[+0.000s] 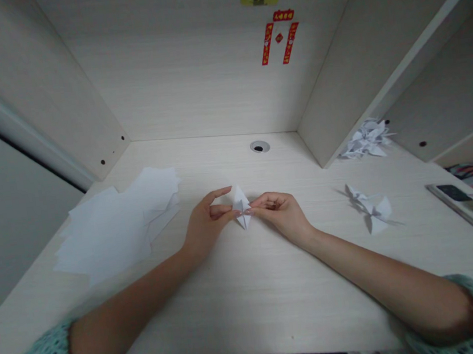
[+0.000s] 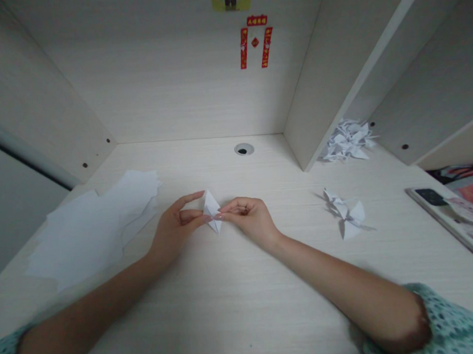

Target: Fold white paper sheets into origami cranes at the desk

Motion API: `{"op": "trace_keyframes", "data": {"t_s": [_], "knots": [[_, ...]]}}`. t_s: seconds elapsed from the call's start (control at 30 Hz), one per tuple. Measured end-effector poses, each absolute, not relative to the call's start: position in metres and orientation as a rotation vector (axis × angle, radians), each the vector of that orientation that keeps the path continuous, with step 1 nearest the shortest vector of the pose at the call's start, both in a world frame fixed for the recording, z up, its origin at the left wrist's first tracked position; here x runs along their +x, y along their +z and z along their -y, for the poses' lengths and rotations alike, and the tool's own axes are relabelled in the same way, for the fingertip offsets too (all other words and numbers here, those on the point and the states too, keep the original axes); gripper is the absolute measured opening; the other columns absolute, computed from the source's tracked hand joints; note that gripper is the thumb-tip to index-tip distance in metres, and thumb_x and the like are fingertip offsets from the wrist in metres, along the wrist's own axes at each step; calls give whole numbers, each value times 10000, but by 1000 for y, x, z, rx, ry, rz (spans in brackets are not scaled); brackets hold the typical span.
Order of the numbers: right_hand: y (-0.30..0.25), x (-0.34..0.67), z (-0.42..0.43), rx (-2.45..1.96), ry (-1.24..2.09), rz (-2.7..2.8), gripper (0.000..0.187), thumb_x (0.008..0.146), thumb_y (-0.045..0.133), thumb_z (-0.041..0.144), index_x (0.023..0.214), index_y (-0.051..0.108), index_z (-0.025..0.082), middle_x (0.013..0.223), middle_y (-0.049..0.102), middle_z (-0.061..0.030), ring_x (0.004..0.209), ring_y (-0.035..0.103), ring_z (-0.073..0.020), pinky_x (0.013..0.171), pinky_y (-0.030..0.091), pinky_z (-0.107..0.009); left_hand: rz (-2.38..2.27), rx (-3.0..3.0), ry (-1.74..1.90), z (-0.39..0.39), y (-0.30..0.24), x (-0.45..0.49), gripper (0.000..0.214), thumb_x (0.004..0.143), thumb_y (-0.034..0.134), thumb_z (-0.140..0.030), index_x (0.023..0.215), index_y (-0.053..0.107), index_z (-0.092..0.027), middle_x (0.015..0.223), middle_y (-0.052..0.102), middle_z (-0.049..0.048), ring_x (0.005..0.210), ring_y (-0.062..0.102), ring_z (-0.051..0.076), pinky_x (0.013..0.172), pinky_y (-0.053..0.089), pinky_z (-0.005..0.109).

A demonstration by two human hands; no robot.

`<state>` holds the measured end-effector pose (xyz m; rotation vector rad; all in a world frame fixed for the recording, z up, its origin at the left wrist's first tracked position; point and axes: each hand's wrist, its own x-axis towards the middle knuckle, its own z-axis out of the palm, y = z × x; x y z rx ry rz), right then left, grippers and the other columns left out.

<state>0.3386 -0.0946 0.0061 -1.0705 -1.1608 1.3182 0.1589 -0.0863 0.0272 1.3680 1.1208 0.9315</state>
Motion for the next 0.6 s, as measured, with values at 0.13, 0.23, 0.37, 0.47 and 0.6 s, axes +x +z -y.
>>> {"op": "trace_keyframes", "data": {"t_s": [0.13,0.23,0.37,0.47,0.6], "knots": [[5,339,93,-1104,1326,1172,193,553,818,288,642,695,167,649,713,-21,560,616,-109,560,475,-228,-1169,1452,912,85,25,159,405,692,717,-341,1053,640,-173,785,744,29,756,688,186,703,492,253],[3,340,92,-1099,1308,1167,204,557,815,294,642,684,162,654,710,-21,563,613,-108,561,468,-226,-1141,1464,917,84,23,159,341,698,711,-328,997,663,-171,822,745,34,790,688,187,743,494,255],[3,340,92,-1078,1277,1172,233,580,806,311,695,669,161,668,701,-21,585,614,-111,578,465,-231,-1119,1483,880,86,23,159,365,696,712,-358,1013,670,-182,860,744,41,806,683,190,758,484,258],[5,340,93,-1053,1285,1200,276,572,814,306,734,641,166,646,684,-7,585,609,-111,593,459,-234,-1093,1466,865,87,27,160,337,698,705,-391,968,691,-190,863,739,36,799,674,186,721,474,247],[8,339,95,-1030,1291,1256,307,576,814,299,694,562,170,575,621,33,515,540,-81,527,390,-213,-1090,1499,850,87,32,160,238,706,687,-404,774,718,-178,772,713,11,714,632,152,634,429,217]]}}
